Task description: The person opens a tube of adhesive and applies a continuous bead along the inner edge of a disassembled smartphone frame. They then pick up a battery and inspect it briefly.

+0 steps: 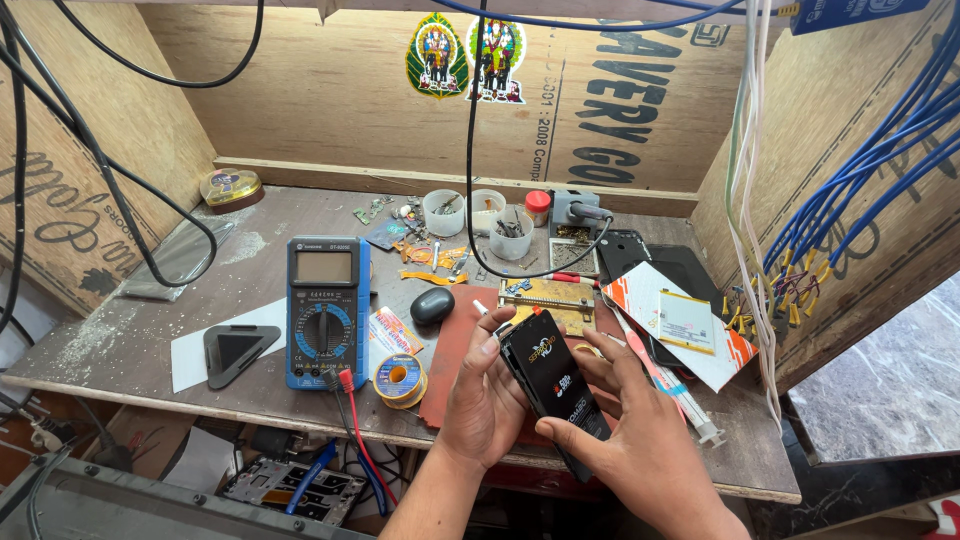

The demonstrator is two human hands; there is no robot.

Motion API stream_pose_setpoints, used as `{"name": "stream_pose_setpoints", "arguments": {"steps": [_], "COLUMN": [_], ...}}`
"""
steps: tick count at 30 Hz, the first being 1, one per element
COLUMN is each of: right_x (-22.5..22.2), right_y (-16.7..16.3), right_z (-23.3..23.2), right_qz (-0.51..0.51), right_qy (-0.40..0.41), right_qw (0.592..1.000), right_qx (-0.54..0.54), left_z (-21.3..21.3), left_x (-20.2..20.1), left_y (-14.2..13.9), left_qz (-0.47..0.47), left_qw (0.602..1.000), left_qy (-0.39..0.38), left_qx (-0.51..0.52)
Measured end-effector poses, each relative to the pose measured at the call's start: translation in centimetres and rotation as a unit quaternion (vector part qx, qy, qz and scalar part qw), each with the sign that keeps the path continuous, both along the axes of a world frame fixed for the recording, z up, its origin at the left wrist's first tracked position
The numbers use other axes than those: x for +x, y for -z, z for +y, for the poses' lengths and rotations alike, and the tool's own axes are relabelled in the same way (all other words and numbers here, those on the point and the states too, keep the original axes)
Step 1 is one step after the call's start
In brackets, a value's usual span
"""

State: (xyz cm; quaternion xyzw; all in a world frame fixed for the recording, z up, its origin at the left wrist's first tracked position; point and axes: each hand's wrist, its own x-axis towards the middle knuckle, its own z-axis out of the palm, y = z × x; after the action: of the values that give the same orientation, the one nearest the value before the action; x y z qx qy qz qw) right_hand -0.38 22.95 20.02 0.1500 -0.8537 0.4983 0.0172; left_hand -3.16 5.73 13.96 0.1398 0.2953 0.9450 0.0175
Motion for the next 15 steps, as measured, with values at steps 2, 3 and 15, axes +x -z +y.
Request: {"name": "stream_pose_setpoints", "arguments": {"steps": [2,3,15], "right_x": [-0.01,0.03,0.41], "right_y": [0.11,0.17,-0.27], "right_z": [-0.01,0.04,-0.44], "right_qz": [0.004,0.009,-0.002], "right_qy": [-0.01,-0.017,0.021], "right_qw": [1.0,1.0,0.999], "right_qx": [-0.011,-0.017,0.027], "left_z": [0.01,0.1,0.05], "left_x": [0.01,0.03,-0.05], "left_y": [-0.04,-0.01,0.19], "left_qz": [0.003,0.004,0.014], "left_qw": [1.0,1.0,1.0], "left_qy": [-0.002,0.0,0.004], "left_qx": [-0.004,-0.004,0.008]}}
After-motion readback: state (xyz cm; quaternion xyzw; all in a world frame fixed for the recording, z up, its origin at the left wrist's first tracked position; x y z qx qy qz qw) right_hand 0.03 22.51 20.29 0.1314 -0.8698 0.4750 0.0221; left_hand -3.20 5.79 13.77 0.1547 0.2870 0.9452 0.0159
